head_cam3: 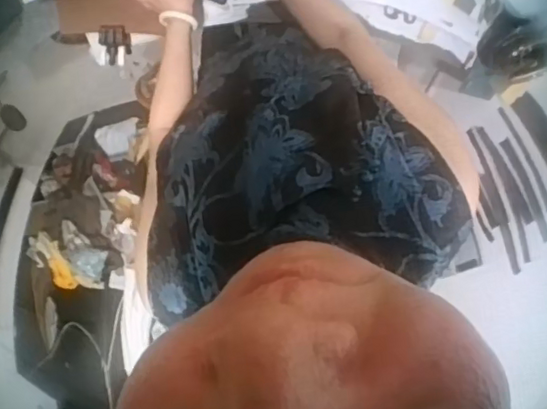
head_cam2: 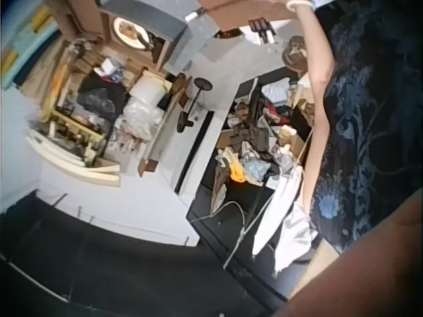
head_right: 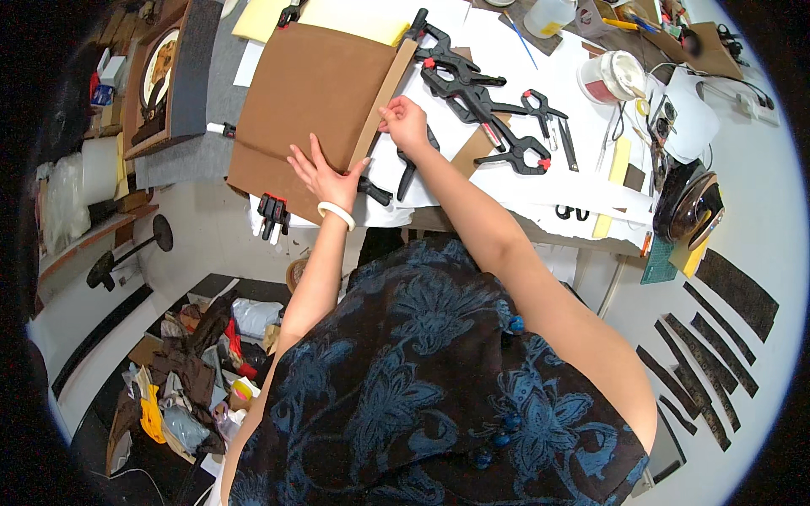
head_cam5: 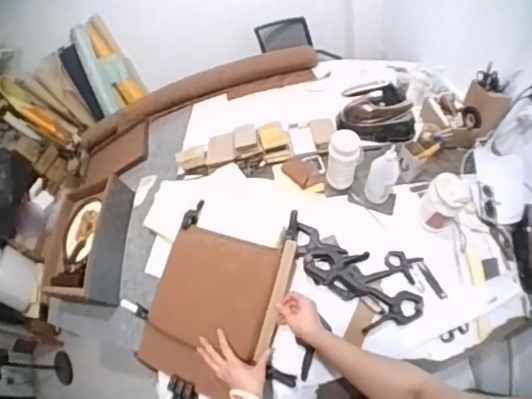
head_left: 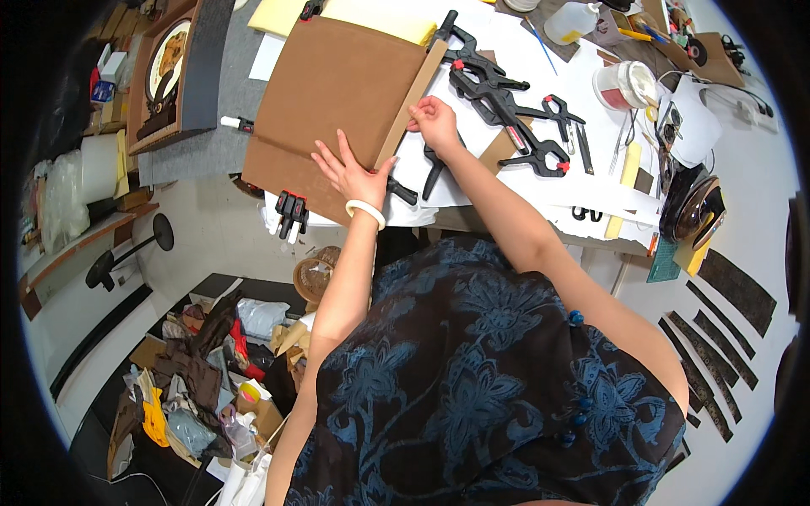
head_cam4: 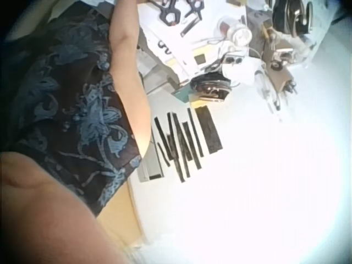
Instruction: The person assembles a craft project by attaching a thin wooden strip to a brown cardboard sheet using multiple black clamps. They position the strip, secure it with clamps, and adjust the setup on a cluttered workbench.
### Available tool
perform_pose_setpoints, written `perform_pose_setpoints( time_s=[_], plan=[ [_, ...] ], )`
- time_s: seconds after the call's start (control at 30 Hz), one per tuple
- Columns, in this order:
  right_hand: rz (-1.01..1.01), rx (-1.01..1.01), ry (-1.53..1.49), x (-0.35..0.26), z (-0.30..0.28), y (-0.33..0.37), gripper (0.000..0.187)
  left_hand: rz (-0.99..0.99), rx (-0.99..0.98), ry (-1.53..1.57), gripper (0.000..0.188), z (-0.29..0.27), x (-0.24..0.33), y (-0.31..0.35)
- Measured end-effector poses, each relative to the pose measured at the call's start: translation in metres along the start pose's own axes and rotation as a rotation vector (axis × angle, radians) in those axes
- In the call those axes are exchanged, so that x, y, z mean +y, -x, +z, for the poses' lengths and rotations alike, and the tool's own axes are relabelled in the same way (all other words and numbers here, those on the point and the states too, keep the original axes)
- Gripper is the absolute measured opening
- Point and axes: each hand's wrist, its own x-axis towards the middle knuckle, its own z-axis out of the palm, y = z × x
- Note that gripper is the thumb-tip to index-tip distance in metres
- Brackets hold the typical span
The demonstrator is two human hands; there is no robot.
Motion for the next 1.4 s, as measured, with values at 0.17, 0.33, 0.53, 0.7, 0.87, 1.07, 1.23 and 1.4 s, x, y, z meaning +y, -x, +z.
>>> perform_pose_setpoints(
  time_s=[0.17, 0.33, 0.53, 0.7, 0.87, 1.07, 1.23, 1.4],
  plan=[
    [-0.024, -0.022, -0.009, 0.005, -0.005, -0.012, 0.013, 0.018, -0.031, 0.021, 0.127, -0.001, -0.007, 0.0],
    [0.007, -0.05, -0.012, 0.002, 0.001, -0.002, 0.014, 0.044, -0.03, 0.095, 0.126, 0.0, -0.013, 0.001],
    [-0.022, 0.012, 0.006, 0.005, 0.008, 0.004, 0.013, 0.073, 0.016, 0.111, 0.115, 0.004, -0.018, 0.0],
    [-0.026, 0.035, 0.024, 0.001, 0.01, 0.004, 0.013, 0.047, 0.041, 0.114, 0.108, 0.004, -0.012, 0.001],
    [0.04, 0.037, 0.199, -0.011, 0.01, 0.008, 0.024, 0.018, 0.067, 0.123, 0.104, 0.006, -0.009, 0.0],
    [0.016, 0.164, 0.404, 0.007, -0.005, -0.012, 0.052, 0.022, 0.076, 0.121, 0.103, 0.006, -0.003, -0.002],
    [0.203, -0.064, -0.2, -0.009, 0.01, -0.019, 0.044, -0.005, 0.07, 0.113, 0.104, 0.005, -0.005, 0.0],
    [0.179, -0.06, -0.024, -0.008, 0.004, -0.021, 0.033, 0.011, 0.067, 0.127, 0.104, 0.005, -0.003, 0.0]
  ],
)
